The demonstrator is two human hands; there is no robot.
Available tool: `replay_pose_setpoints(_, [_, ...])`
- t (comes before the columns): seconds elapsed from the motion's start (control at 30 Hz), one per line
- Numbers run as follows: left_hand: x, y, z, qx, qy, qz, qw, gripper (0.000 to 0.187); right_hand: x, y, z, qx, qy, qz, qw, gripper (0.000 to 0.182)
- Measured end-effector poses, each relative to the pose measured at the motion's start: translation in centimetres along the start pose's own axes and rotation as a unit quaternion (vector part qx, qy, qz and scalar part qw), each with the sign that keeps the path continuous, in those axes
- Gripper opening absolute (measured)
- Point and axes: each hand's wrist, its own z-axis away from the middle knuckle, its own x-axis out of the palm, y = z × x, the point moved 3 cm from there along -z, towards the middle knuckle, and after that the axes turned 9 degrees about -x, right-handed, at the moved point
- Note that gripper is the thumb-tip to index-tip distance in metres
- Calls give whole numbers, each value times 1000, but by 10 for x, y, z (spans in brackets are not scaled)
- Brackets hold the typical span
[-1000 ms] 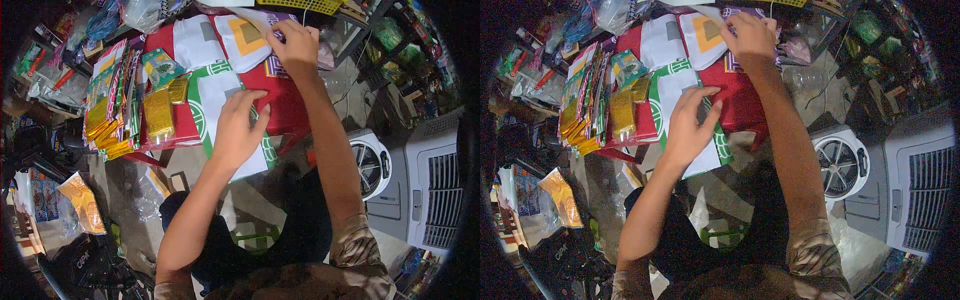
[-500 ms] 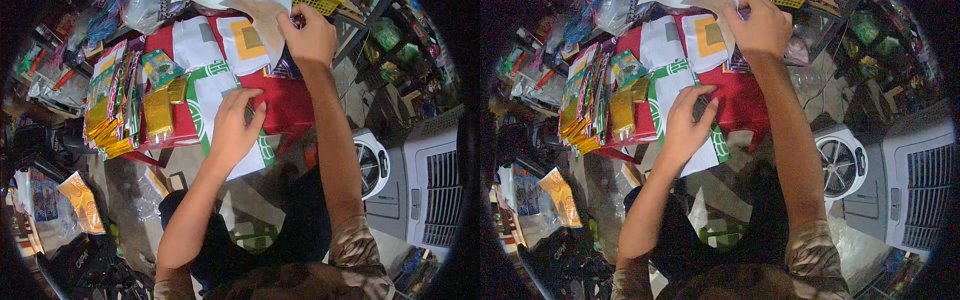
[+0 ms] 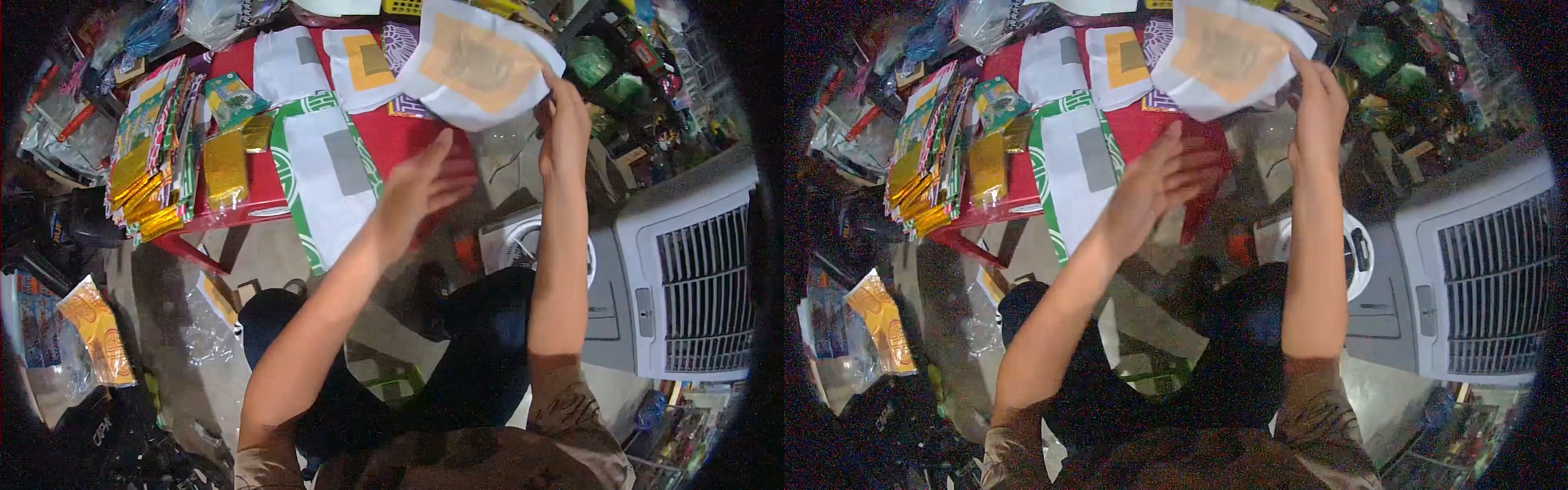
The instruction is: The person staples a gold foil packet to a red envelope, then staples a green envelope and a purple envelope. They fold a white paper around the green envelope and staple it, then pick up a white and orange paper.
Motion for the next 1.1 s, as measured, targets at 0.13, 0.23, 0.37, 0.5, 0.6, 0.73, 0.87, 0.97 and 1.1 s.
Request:
replay_pose_setpoints(0.13, [23, -23, -10, -4, 16, 106, 994, 56, -39, 9, 38, 26, -31, 78, 996, 16])
replay_pose_setpoints(0.23, [11, -33, -32, -11, 36, 184, 982, 49, -62, 14, 66, 36, -49, 116, 991, 18])
replay_pose_setpoints(0.37, [-6, -40, -29, 68, -2, 92, 993, 47, -77, 16, 96, 123, -71, 95, 985, 23])
replay_pose_setpoints(0.5, [-6, -39, -19, 22, 13, 74, 997, 45, -82, 19, 106, 280, -49, 57, 957, 43])
replay_pose_setpoints(0.6, [-6, -39, -18, -4, 75, 41, 996, 45, -80, 23, 109, 277, -90, 15, 957, 48])
replay_pose_setpoints(0.73, [-2, -21, -7, -17, 114, 45, 992, 46, -64, 10, 105, 166, -104, 27, 980, 30])
replay_pose_setpoints(0.87, [0, 10, 15, 26, 159, 72, 984, 47, -40, -4, 92, 70, -145, 74, 984, 27])
replay_pose_setpoints(0.97, [-17, 23, 22, 68, 121, 87, 986, 53, -22, 9, 76, 84, -186, 85, 975, 27])
replay_pose_setpoints(1.1, [-29, 31, 31, 107, 128, 135, 977, 51, -10, 51, 69, 34, -250, 146, 956, 27])
